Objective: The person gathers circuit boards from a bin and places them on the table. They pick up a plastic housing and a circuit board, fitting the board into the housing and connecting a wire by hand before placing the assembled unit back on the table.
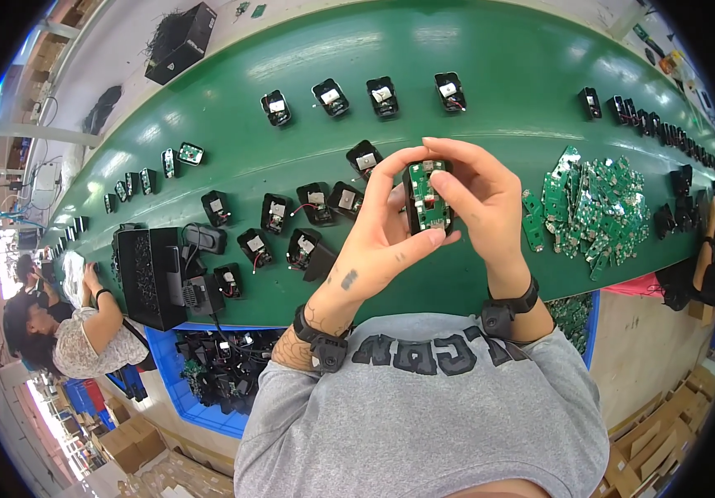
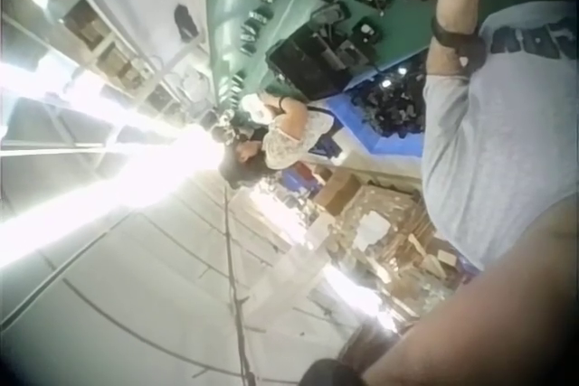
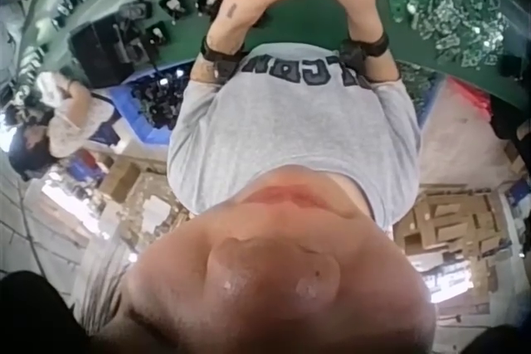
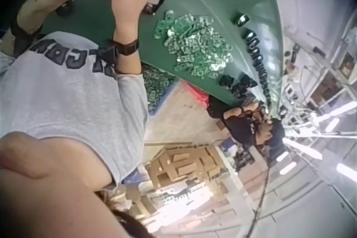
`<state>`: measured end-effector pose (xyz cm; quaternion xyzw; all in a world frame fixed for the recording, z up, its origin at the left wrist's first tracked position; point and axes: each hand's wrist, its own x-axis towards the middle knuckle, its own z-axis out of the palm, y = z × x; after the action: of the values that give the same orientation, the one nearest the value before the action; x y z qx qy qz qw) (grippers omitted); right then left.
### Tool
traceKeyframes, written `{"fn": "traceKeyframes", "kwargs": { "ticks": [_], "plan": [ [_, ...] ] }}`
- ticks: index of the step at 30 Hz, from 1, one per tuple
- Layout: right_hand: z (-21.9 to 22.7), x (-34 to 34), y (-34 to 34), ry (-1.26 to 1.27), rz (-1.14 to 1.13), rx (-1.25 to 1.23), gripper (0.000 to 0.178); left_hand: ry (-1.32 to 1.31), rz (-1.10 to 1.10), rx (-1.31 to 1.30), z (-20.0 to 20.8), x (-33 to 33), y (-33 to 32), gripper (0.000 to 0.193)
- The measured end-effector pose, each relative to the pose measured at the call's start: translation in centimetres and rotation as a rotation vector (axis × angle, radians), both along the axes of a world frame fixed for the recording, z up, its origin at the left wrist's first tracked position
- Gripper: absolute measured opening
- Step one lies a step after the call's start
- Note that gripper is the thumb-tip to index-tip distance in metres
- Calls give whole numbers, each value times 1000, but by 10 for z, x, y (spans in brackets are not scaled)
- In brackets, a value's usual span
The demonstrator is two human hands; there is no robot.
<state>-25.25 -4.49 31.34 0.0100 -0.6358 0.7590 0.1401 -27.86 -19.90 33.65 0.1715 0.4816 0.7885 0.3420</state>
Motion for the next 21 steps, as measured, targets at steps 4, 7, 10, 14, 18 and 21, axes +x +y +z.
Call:
{"fn": "traceKeyframes", "kwargs": {
  "ticks": [4,7,10,14,18,21],
  "plan": [
    [-2,1,11,189,-135,398,42,-22,19,19,-5,-1,3,77],
    [5,4,23,308,9,641,67,-76,-5,19,2,-3,2,79],
    [12,4,32,368,-45,864,70,-54,-11,45,-1,-5,4,82],
    [12,3,29,401,-63,856,71,-85,22,59,0,-5,8,86],
    [0,2,36,351,-88,810,70,-96,0,62,-1,-5,9,94],
    [5,1,36,405,-86,821,69,-126,-6,39,-1,-4,11,98]
  ]
}}
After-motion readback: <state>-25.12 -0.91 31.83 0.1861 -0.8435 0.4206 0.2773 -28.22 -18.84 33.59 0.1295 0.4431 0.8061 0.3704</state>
